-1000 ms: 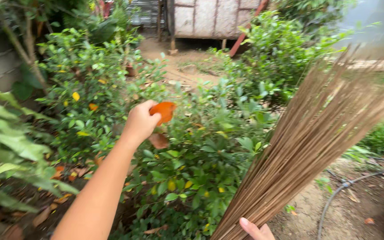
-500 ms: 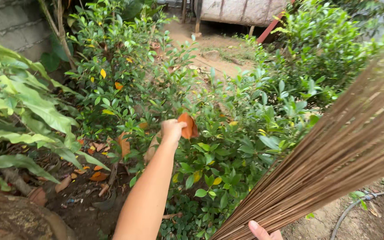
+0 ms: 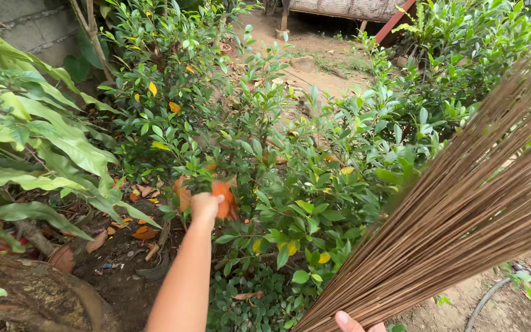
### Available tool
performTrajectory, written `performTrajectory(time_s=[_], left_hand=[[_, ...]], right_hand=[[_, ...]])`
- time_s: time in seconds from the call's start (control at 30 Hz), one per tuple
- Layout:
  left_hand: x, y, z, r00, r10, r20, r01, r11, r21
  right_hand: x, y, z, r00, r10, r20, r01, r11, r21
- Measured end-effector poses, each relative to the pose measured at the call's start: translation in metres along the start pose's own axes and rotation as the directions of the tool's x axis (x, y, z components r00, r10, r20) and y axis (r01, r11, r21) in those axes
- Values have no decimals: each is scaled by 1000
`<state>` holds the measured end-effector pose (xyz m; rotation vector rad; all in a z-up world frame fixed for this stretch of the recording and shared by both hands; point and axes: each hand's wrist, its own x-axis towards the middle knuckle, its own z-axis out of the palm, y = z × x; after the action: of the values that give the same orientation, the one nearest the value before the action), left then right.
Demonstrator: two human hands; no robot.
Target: The person sweeps dry leaves into a pile using a broom, occasionally picking up larger leaves by hand and placing them on the pile in an outdoor garden area.
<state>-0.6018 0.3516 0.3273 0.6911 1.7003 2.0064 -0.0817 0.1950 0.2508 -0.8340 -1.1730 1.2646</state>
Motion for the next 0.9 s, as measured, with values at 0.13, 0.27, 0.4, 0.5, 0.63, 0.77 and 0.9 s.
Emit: performTrajectory(time_s=[0.13,0.27,0.4,0.5,0.63,0.77,0.9], left_hand=[[10,-36,18,990,72,121,-102,957,272],[-4,-40,29,987,76,144,-116,947,301],[-38,-37,21,987,46,156,-104,916,388],[-64,-30,-5,966,240,98,-259,917,304],[-105,-14,-59,963,265,42,-266,922,280],[-132,-1,-104,944,325,54,-329,942,70],[-132,3,-136,965,262,-29,-261,965,24]], right_hand=[[35,-2,27,997,-42,65,41,999,17],[46,-13,40,989,-84,121,83,996,13],[41,-11,36,964,-159,215,165,986,-8],[36,4,32,966,-145,214,152,988,-17],[-29,-3,21,956,-183,228,192,981,-19],[-79,-27,45,986,76,149,-89,992,86],[-105,-31,78,976,-8,220,-47,969,242]])
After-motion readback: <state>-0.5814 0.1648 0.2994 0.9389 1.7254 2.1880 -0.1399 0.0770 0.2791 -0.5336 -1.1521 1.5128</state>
